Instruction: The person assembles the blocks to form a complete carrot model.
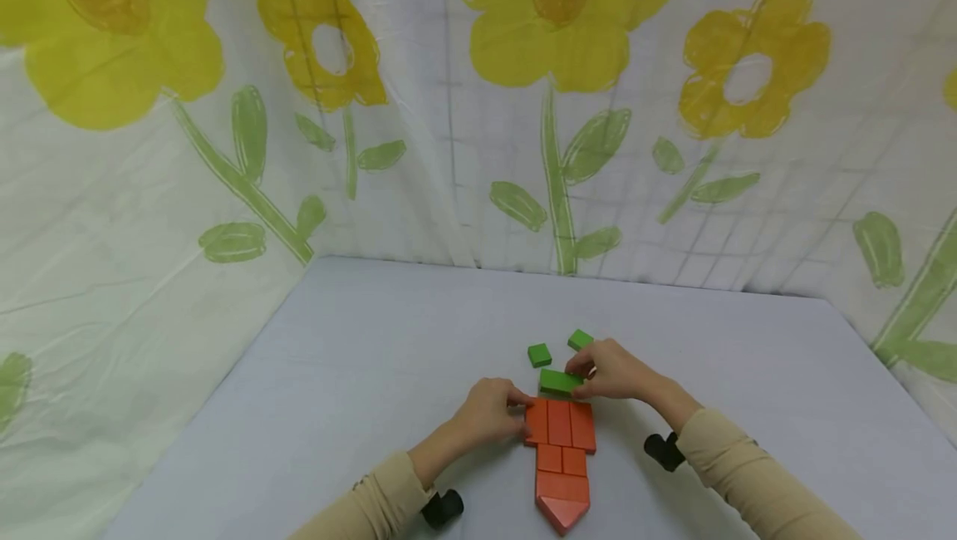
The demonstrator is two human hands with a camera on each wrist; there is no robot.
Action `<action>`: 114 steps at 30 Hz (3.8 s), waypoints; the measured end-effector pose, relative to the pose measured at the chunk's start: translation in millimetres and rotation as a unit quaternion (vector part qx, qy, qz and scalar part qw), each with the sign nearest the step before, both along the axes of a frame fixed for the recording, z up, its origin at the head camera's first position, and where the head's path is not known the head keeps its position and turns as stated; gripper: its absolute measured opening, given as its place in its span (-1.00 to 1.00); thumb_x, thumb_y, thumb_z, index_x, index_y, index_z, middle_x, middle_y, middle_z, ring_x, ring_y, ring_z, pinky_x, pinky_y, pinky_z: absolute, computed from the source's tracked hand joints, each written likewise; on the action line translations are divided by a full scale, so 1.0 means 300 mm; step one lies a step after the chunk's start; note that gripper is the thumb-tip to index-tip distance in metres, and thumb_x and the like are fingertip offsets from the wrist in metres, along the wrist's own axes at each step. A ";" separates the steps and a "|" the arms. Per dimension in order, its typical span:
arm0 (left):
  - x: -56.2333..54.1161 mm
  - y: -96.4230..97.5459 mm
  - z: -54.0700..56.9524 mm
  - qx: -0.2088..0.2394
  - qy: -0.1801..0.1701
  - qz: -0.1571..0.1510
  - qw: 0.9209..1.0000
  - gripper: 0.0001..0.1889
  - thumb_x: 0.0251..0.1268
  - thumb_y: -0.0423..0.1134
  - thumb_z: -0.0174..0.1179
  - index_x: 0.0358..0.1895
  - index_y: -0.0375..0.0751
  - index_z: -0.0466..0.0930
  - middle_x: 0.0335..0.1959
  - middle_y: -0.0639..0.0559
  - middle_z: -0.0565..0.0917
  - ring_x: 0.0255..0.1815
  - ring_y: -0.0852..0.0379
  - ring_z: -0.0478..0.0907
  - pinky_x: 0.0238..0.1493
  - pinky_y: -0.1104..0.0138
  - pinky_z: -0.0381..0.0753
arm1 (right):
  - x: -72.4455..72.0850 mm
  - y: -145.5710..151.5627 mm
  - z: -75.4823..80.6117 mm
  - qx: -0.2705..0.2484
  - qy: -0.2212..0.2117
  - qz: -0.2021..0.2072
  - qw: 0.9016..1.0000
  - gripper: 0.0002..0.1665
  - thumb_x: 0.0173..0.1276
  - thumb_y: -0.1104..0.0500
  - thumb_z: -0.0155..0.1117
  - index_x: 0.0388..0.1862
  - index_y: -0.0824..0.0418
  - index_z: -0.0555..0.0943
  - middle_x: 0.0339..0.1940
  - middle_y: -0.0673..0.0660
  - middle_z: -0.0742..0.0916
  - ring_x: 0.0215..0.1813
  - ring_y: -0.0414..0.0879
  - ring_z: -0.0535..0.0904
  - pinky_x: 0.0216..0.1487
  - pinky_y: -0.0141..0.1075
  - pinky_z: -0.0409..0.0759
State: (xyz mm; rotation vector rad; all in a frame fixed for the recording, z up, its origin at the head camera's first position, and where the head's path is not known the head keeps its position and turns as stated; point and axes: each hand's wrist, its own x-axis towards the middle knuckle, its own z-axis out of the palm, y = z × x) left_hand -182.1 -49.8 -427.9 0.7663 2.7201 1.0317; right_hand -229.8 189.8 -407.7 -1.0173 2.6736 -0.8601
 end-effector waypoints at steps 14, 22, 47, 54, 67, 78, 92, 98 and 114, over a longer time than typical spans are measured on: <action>-0.004 0.001 -0.004 -0.005 -0.013 0.008 1.000 -0.61 -0.11 -0.31 0.53 -0.11 -0.30 0.74 -0.22 -0.03 0.74 -0.18 0.11 0.60 -0.18 0.36 0.52 | -0.015 0.002 -0.018 0.011 -0.043 0.007 0.999 -0.71 0.09 0.31 0.45 -0.18 0.39 0.71 -0.25 0.12 0.76 -0.25 -0.13 0.66 -0.24 -0.36 0.61; 0.002 0.002 0.005 -0.002 -0.015 0.010 1.000 -0.61 -0.10 -0.32 0.52 -0.10 -0.31 0.74 -0.22 -0.04 0.73 -0.21 0.13 0.58 -0.22 0.38 0.50 | -0.016 0.004 -0.028 0.011 -0.039 -0.007 0.999 -0.79 0.23 0.25 0.36 -0.19 0.33 0.72 -0.29 0.05 0.76 -0.23 -0.17 0.64 -0.21 -0.33 0.59; -0.002 0.001 0.003 -0.001 -0.008 0.003 1.000 -0.60 -0.11 -0.32 0.53 -0.10 -0.32 0.74 -0.21 -0.07 0.74 -0.17 0.08 0.61 -0.19 0.36 0.52 | -0.008 -0.009 -0.045 0.008 -0.017 -0.005 1.000 -0.84 0.23 0.28 0.37 -0.21 0.31 0.72 -0.28 0.07 0.76 -0.24 -0.17 0.64 -0.23 -0.34 0.58; -0.004 0.002 0.002 -0.004 -0.013 0.004 1.000 -0.61 -0.10 -0.32 0.52 -0.10 -0.33 0.74 -0.21 -0.06 0.73 -0.18 0.10 0.60 -0.20 0.37 0.52 | -0.009 -0.010 -0.042 0.005 -0.017 0.006 1.000 -0.82 0.24 0.28 0.36 -0.19 0.33 0.71 -0.27 0.08 0.75 -0.23 -0.16 0.63 -0.22 -0.34 0.59; -0.001 0.004 0.007 -0.004 -0.012 0.004 1.000 -0.61 -0.12 -0.33 0.53 -0.12 -0.33 0.74 -0.22 -0.06 0.74 -0.19 0.10 0.61 -0.20 0.37 0.53 | -0.090 -0.088 0.003 0.029 0.014 -0.070 0.997 -0.75 0.19 0.40 0.34 -0.11 0.38 0.66 -0.23 0.17 0.72 -0.17 0.03 0.63 -0.13 -0.14 0.59; 0.003 0.006 0.000 0.004 -0.014 0.006 1.000 -0.61 -0.13 -0.33 0.55 -0.12 -0.33 0.74 -0.23 -0.05 0.74 -0.21 0.12 0.60 -0.22 0.39 0.53 | -0.106 -0.149 -0.010 0.086 0.061 -0.044 0.993 -0.63 0.08 0.52 0.30 -0.07 0.46 0.63 -0.14 0.27 0.70 -0.07 0.16 0.60 -0.02 -0.05 0.56; 0.000 0.003 0.009 -0.007 -0.005 0.008 1.000 -0.62 -0.13 -0.32 0.54 -0.13 -0.31 0.75 -0.26 -0.04 0.74 -0.23 0.14 0.61 -0.24 0.39 0.52 | -0.095 -0.136 -0.013 0.087 0.068 -0.022 0.994 -0.68 0.10 0.52 0.31 -0.12 0.38 0.67 -0.18 0.19 0.70 -0.06 0.13 0.61 -0.01 -0.06 0.57; 0.003 0.005 0.011 -0.009 -0.009 0.007 1.000 -0.62 -0.12 -0.32 0.54 -0.13 -0.31 0.75 -0.24 -0.05 0.74 -0.21 0.12 0.61 -0.22 0.39 0.53 | -0.085 -0.127 0.000 0.085 0.065 0.000 0.994 -0.67 0.10 0.50 0.35 -0.10 0.37 0.67 -0.17 0.19 0.70 -0.08 0.11 0.61 -0.03 -0.09 0.57; 0.001 0.011 0.008 -0.015 -0.020 0.013 1.000 -0.62 -0.12 -0.32 0.53 -0.12 -0.29 0.75 -0.24 -0.03 0.74 -0.20 0.12 0.61 -0.21 0.37 0.53 | -0.075 -0.118 0.012 0.086 0.064 0.011 0.994 -0.63 0.13 0.48 0.36 -0.03 0.38 0.65 -0.11 0.22 0.70 -0.04 0.12 0.61 -0.01 -0.08 0.57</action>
